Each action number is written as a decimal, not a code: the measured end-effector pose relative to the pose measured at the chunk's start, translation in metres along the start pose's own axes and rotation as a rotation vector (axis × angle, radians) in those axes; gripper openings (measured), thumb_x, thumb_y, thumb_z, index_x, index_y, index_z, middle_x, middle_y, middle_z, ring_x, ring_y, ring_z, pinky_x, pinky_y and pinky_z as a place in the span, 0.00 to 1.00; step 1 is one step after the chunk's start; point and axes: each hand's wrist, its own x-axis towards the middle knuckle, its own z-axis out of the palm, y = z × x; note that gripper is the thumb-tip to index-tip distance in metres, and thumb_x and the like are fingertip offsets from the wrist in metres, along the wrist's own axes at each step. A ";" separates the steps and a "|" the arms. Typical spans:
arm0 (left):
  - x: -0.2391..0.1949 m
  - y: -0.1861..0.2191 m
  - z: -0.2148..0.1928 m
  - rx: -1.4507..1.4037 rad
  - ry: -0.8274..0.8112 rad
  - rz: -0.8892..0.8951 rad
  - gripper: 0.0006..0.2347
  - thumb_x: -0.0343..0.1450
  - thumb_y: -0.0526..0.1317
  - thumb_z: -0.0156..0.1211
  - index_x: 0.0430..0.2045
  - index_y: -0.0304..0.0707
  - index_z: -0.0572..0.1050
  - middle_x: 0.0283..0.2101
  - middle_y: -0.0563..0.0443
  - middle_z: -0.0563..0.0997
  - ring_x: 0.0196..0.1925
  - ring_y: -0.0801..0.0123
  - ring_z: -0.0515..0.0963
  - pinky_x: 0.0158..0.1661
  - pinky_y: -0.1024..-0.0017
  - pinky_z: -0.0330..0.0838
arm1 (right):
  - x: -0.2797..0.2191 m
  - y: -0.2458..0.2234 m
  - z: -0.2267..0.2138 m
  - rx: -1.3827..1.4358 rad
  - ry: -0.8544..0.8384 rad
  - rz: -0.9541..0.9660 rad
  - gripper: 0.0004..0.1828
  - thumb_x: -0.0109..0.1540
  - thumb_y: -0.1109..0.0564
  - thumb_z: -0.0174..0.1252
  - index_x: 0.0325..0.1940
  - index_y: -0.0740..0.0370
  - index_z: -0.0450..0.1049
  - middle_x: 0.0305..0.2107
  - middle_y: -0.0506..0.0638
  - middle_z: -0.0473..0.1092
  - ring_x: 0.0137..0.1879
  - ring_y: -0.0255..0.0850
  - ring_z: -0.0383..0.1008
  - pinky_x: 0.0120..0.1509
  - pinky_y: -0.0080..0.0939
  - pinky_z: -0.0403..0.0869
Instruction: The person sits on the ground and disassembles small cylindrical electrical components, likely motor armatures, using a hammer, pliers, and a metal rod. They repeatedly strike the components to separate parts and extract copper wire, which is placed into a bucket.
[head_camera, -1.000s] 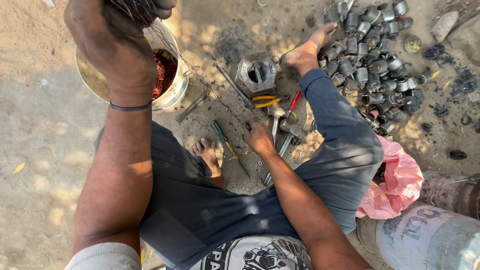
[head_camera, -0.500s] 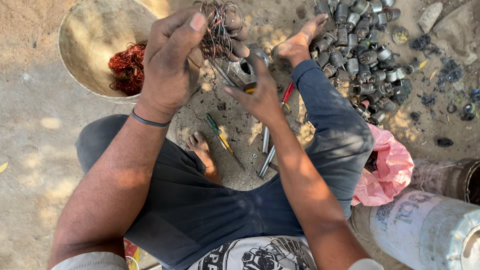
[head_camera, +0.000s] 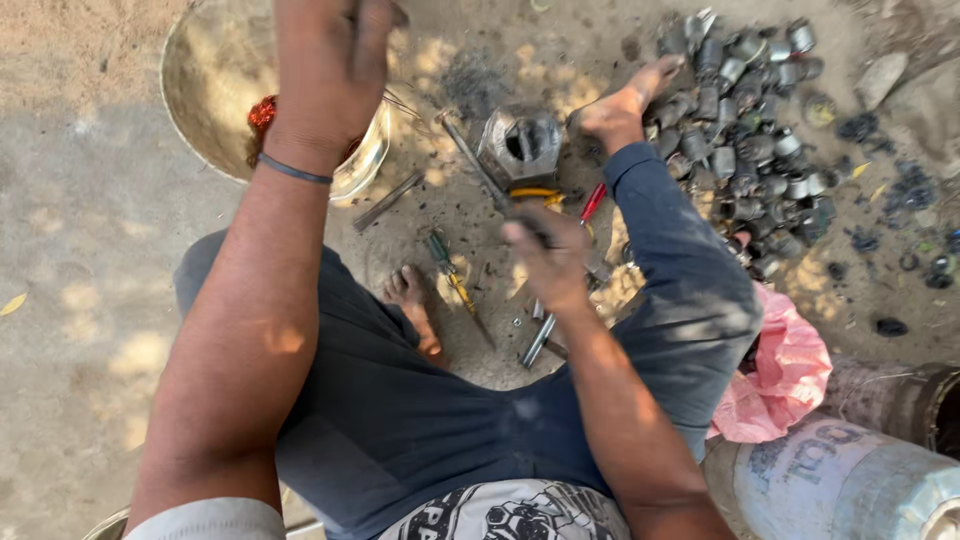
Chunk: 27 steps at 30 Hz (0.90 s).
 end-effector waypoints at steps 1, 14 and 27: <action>0.004 0.007 0.007 -0.054 -0.028 -0.019 0.08 0.80 0.36 0.53 0.41 0.27 0.77 0.41 0.35 0.78 0.45 0.44 0.76 0.47 0.53 0.70 | 0.007 -0.009 -0.019 -0.042 0.100 -0.003 0.16 0.67 0.49 0.60 0.35 0.65 0.73 0.21 0.41 0.64 0.27 0.29 0.62 0.31 0.33 0.61; -0.004 0.100 0.043 -1.363 -0.248 -0.807 0.23 0.78 0.56 0.48 0.41 0.29 0.77 0.39 0.46 0.80 0.42 0.65 0.78 0.47 0.67 0.76 | 0.010 0.088 0.002 -0.456 0.170 -0.021 0.20 0.74 0.49 0.47 0.59 0.68 0.72 0.38 0.60 0.73 0.44 0.51 0.72 0.50 0.49 0.72; -0.026 0.069 0.064 -0.193 -0.406 0.149 0.16 0.83 0.44 0.45 0.53 0.37 0.81 0.26 0.43 0.71 0.31 0.51 0.73 0.35 0.51 0.66 | 0.061 -0.038 -0.058 -0.074 0.230 -0.174 0.11 0.64 0.63 0.70 0.46 0.65 0.74 0.36 0.49 0.75 0.41 0.35 0.75 0.48 0.36 0.76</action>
